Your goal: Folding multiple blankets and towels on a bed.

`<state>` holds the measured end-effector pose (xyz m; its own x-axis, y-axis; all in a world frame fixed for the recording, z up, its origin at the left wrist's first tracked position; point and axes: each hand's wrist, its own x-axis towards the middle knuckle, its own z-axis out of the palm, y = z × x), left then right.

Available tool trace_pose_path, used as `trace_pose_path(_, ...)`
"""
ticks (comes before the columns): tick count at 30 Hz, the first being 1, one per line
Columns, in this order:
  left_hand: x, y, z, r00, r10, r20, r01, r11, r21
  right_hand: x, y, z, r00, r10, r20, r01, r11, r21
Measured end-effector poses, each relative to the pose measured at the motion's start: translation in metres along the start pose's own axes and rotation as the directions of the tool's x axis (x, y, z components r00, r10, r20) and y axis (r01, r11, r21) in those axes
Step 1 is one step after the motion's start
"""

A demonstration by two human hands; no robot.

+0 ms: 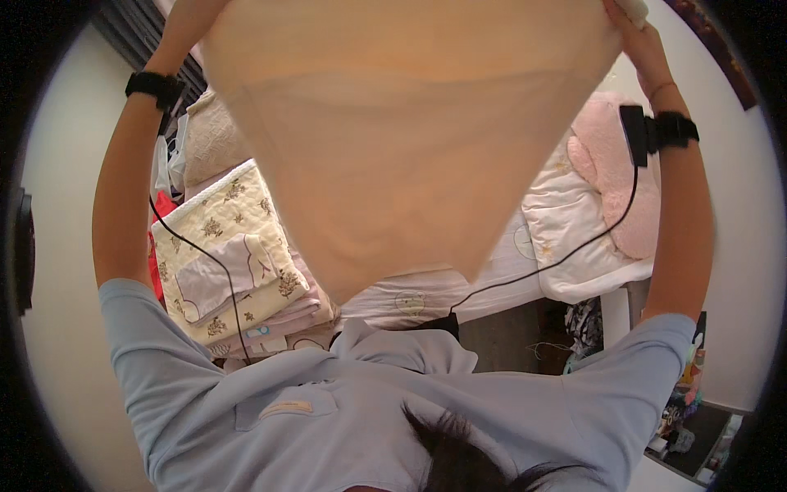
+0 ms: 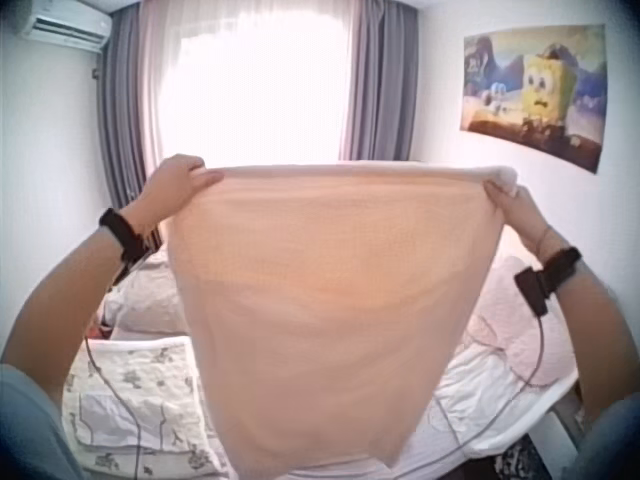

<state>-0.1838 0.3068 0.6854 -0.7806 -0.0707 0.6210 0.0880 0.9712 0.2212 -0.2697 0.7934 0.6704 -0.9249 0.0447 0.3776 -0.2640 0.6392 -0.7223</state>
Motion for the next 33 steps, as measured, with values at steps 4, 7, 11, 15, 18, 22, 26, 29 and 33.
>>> trace_pose_path(4,0.005,-0.034,0.057,0.999,0.038,0.020,-0.040,0.990,0.133,0.008,0.023,0.032,0.990,-0.141,-0.014,0.141,0.975,0.171)
trace_pose_path(7,-0.030,-0.077,0.131,0.973,0.207,0.103,-0.196,0.975,-0.101,0.021,0.122,0.061,0.965,-0.180,0.191,0.161,0.981,0.110)
trace_pose_path(11,-0.163,-0.072,0.178,0.970,0.165,0.181,-0.145,0.982,-0.120,-0.091,0.146,0.105,0.904,-0.263,0.338,0.259,0.964,0.057)
trace_pose_path(15,-0.354,-0.040,0.203,0.845,0.191,0.500,-0.124,0.979,-0.165,-0.191,0.282,0.163,0.837,0.038,0.546,-0.200,0.950,0.240)
trace_pose_path(18,-0.467,0.001,0.229,0.524,-0.043,0.850,0.086,0.996,-0.003,-0.269,0.369,0.210,0.680,0.324,0.658,-0.524,0.842,0.126)
trace_pose_path(22,-0.612,-0.028,0.318,0.136,-0.557,0.820,0.809,0.540,0.232,-0.315,0.440,0.295,0.395,0.742,0.542,-0.910,0.396,0.121)
trace_pose_path(26,-0.638,-0.029,0.379,-0.030,-0.798,0.601,0.980,0.094,0.173,-0.329,0.475,0.352,0.323,0.806,0.495,-0.929,0.172,0.326)
trace_pose_path(29,-0.615,-0.024,0.414,-0.073,-0.642,0.763,0.962,-0.248,-0.117,-0.333,0.505,0.368,0.425,0.765,0.485,-0.885,0.464,0.043)
trace_pose_path(33,-0.616,-0.025,0.411,-0.166,-0.603,0.781,0.932,-0.356,-0.076,-0.333,0.482,0.388,0.576,0.642,0.506,-0.805,0.553,0.214)
